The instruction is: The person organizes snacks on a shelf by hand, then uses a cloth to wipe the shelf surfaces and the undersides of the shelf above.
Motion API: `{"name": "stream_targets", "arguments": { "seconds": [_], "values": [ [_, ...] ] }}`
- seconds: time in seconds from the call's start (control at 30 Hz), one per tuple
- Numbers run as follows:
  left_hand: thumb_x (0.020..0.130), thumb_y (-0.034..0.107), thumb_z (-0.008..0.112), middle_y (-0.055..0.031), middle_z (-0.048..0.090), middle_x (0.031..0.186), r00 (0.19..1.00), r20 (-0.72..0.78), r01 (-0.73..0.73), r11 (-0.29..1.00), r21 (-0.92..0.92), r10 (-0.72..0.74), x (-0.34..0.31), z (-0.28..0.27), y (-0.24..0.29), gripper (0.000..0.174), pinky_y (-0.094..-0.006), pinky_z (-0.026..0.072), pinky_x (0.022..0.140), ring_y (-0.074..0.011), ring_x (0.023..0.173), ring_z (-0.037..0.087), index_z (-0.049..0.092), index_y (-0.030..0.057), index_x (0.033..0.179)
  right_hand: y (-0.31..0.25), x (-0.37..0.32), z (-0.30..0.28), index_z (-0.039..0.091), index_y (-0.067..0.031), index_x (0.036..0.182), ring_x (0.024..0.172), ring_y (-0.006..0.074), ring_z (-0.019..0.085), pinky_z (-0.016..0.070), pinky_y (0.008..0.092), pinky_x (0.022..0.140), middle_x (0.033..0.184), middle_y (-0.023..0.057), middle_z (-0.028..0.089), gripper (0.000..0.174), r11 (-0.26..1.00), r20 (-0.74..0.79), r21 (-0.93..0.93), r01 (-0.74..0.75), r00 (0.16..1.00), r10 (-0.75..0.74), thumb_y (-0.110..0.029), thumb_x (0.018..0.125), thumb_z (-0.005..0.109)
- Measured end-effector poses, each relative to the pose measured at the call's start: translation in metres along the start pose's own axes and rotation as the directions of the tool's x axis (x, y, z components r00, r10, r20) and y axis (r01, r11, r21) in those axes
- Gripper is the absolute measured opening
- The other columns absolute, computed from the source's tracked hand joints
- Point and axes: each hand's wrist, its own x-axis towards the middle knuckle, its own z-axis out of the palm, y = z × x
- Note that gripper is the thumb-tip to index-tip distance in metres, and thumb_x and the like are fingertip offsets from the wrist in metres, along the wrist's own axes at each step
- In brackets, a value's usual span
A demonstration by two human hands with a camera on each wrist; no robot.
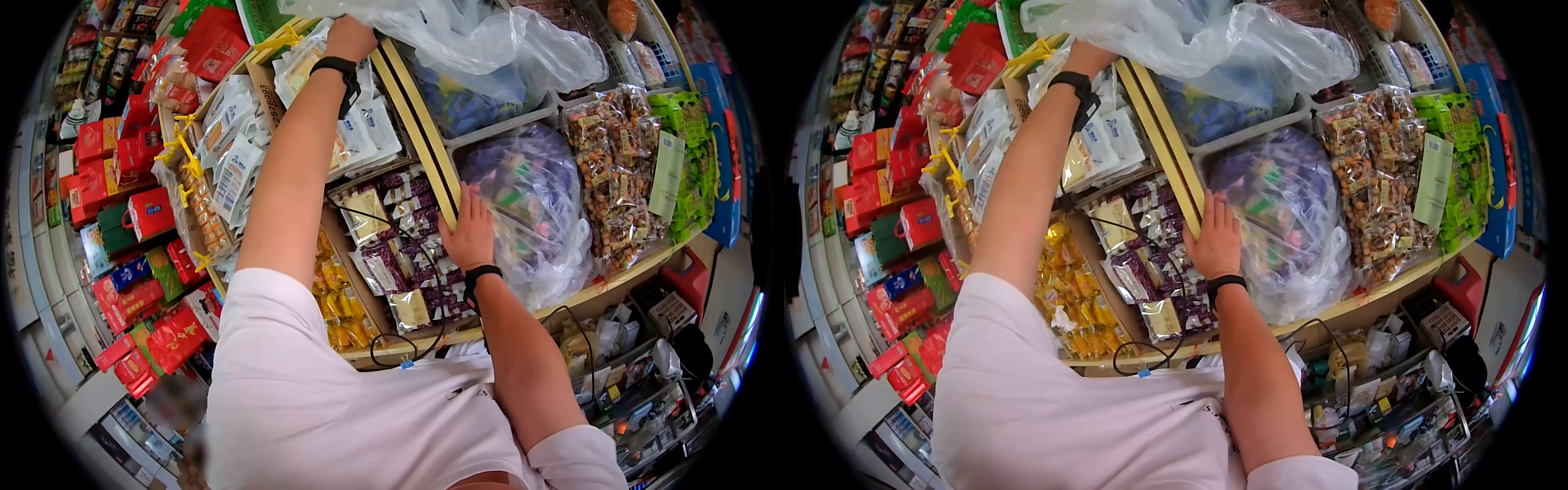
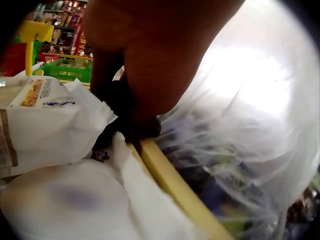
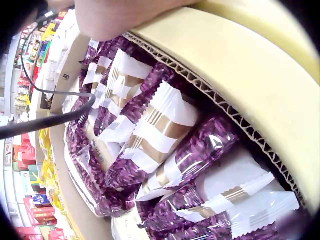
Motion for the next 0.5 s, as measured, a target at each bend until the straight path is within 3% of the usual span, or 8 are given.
{"name": "stream_targets", "arguments": {
  "seconds": [0.1,0.27,0.37,0.43,0.5],
  "values": [
    [0.089,0.024,0.067,-0.0172,0.071,0.117,0.997,-0.078,-0.032,0.998,-0.056,0.027,0.001,-0.002,-0.002,0.034,-0.0491,0.0497,0.101,-0.0386,0.114,0.063,0.069,0.0139,0.122,-0.001,0.003,0.004,0.035,0.0017,0.153,0.125,0.0405,0.052,0.0417,0.0504,0.106,0.14,0.0219,0.053,0.077,1.0,-0.026,-0.012,0.011,1.0,-0.011,-0.034,0.093,0.067],
    [0.089,0.022,0.067,-0.0171,0.071,0.114,0.996,-0.084,-0.044,0.991,-0.129,0.033,0.005,-0.015,-0.01,0.033,-0.0495,0.0504,0.1,-0.039,0.112,0.064,0.069,0.0141,0.121,0.001,0.001,0.003,0.035,0.0012,0.154,0.123,0.0396,0.052,0.0422,0.0503,0.105,0.139,0.0203,0.054,0.078,1.0,-0.039,-0.018,0.024,0.999,-0.025,-0.034,0.092,0.067],
    [0.089,0.021,0.066,-0.017,0.072,0.113,0.998,-0.065,-0.026,0.994,-0.105,0.02,-0.011,-0.023,-0.002,0.033,-0.0497,0.0509,0.099,-0.0393,0.11,0.064,0.07,0.0142,0.121,0.0,0.001,-0.002,0.034,0.0031,0.153,0.13,0.0426,0.05,0.0406,0.0504,0.109,0.143,0.0254,0.051,0.077,0.998,0.089,0.06,-0.025,0.996,0.02,-0.032,0.094,0.067],
    [0.089,0.02,0.066,-0.017,0.072,0.112,0.998,-0.061,-0.038,0.995,-0.087,0.032,-0.024,-0.026,0.01,0.032,-0.0499,0.0512,0.098,-0.0394,0.109,0.065,0.07,0.0143,0.121,0.002,0.0,0.004,0.036,0.0021,0.153,0.126,0.0404,0.052,0.0425,0.0504,0.105,0.139,0.0215,0.053,0.077,0.997,-0.094,-0.028,0.069,0.993,-0.071,-0.032,0.092,0.068],
    [0.089,0.019,0.066,-0.017,0.072,0.111,0.997,-0.062,-0.05,0.996,-0.075,0.045,-0.045,-0.029,0.024,0.032,-0.0501,0.0515,0.097,-0.0396,0.108,0.065,0.07,0.0144,0.12,0.004,-0.001,0.006,0.037,0.0035,0.152,0.126,0.0407,0.052,0.0434,0.0503,0.104,0.138,0.0224,0.053,0.076,0.998,-0.053,-0.007,0.061,0.997,-0.062,-0.032,0.091,0.068]
  ]
}}
